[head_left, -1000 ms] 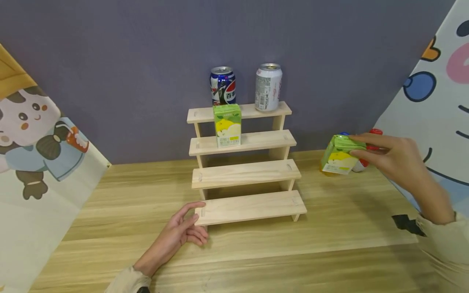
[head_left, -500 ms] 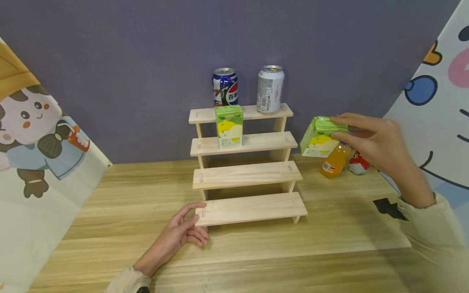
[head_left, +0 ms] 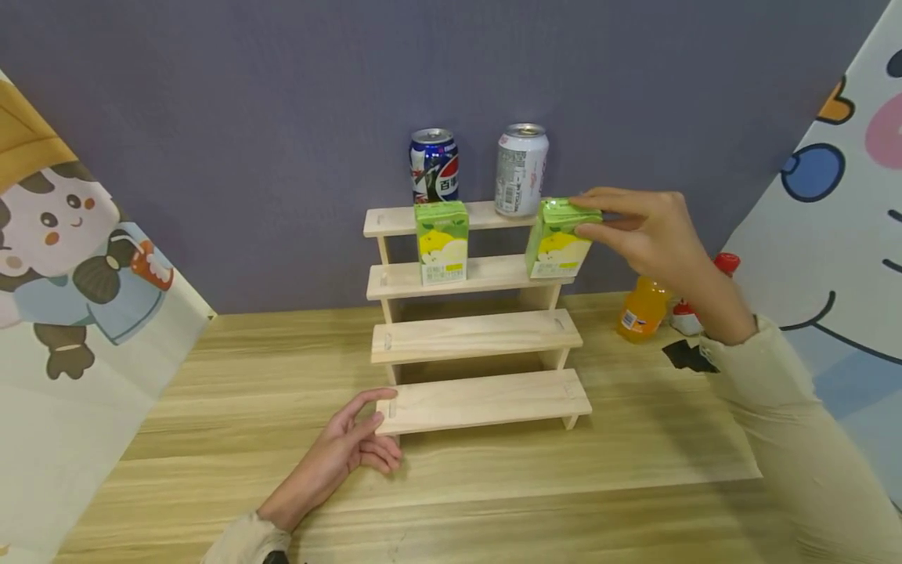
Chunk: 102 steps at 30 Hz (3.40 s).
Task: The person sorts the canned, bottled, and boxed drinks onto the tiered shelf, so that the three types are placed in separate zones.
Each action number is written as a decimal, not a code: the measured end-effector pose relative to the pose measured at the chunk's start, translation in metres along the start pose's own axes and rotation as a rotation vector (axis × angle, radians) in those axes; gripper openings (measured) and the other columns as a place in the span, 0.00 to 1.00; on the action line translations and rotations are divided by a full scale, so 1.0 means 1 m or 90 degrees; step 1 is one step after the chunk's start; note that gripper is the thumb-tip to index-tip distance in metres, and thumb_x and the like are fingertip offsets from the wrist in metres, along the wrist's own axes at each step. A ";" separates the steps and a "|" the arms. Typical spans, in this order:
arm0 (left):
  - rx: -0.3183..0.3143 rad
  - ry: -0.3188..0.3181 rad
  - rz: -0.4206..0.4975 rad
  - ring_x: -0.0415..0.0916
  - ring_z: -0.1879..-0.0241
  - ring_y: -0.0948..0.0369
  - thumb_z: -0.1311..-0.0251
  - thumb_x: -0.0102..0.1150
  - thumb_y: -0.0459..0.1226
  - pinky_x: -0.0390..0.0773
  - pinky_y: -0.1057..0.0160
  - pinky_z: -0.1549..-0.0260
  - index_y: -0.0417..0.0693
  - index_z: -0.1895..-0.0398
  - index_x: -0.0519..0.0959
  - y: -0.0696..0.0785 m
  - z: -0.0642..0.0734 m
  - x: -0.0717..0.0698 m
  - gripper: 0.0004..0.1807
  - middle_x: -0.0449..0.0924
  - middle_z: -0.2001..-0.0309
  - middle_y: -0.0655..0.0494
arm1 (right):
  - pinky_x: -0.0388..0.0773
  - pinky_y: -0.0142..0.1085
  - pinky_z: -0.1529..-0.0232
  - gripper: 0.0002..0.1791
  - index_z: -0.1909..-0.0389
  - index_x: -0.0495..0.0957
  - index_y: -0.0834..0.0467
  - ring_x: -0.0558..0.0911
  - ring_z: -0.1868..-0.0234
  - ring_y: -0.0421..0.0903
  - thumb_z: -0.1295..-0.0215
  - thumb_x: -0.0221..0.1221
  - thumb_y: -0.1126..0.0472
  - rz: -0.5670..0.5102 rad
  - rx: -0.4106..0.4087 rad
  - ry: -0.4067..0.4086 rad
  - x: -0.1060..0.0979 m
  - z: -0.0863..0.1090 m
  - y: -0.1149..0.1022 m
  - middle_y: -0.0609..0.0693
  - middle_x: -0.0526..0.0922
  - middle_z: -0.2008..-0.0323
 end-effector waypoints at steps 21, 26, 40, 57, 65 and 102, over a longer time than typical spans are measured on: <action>-0.006 0.007 -0.004 0.86 0.66 0.52 0.19 0.36 0.37 0.87 0.56 0.63 0.44 0.24 0.51 0.000 0.000 0.000 0.25 0.86 0.64 0.42 | 0.81 0.34 0.46 0.19 0.43 0.83 0.53 0.82 0.44 0.46 0.35 0.66 0.63 -0.059 0.075 -0.036 0.047 -0.018 0.030 0.49 0.81 0.41; -0.007 0.006 -0.005 0.86 0.66 0.52 0.19 0.36 0.38 0.87 0.57 0.64 0.44 0.24 0.51 0.001 -0.001 0.001 0.25 0.86 0.64 0.43 | 0.80 0.34 0.44 0.23 0.37 0.78 0.49 0.81 0.43 0.48 0.33 0.64 0.64 -0.068 0.092 -0.018 0.054 -0.009 0.034 0.47 0.77 0.36; -0.006 0.004 -0.005 0.86 0.66 0.51 0.19 0.36 0.37 0.88 0.57 0.64 0.44 0.24 0.51 -0.001 0.001 0.000 0.25 0.86 0.64 0.42 | 0.79 0.49 0.42 0.33 0.28 0.65 0.53 0.78 0.39 0.56 0.33 0.64 0.62 -0.045 0.125 -0.005 0.062 0.006 0.036 0.59 0.75 0.35; -0.001 -0.002 0.006 0.86 0.66 0.50 0.19 0.36 0.37 0.88 0.57 0.64 0.44 0.24 0.51 -0.001 0.000 0.001 0.25 0.86 0.64 0.41 | 0.80 0.50 0.44 0.28 0.32 0.70 0.57 0.79 0.39 0.57 0.32 0.64 0.63 0.040 0.110 -0.003 0.043 0.045 0.034 0.58 0.78 0.38; 0.001 -0.003 0.003 0.86 0.65 0.50 0.19 0.35 0.37 0.88 0.56 0.64 0.44 0.24 0.51 -0.001 0.001 0.001 0.25 0.86 0.63 0.41 | 0.81 0.53 0.48 0.28 0.36 0.74 0.60 0.82 0.46 0.60 0.37 0.67 0.68 0.080 0.099 0.014 0.034 0.062 0.030 0.59 0.80 0.41; -0.005 0.015 -0.022 0.86 0.66 0.50 0.19 0.37 0.38 0.88 0.55 0.64 0.45 0.24 0.52 -0.001 0.000 -0.001 0.25 0.86 0.64 0.40 | 0.63 0.71 0.39 0.40 0.28 0.56 0.70 0.64 0.36 0.76 0.36 0.64 0.69 0.167 0.296 0.027 0.015 0.125 0.146 0.76 0.61 0.33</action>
Point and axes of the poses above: each hand's wrist, its own z-axis away from the middle knuckle, its own x-axis out of the palm, y = z × x, the point moved 6 cm from there along -z, towards the middle knuckle
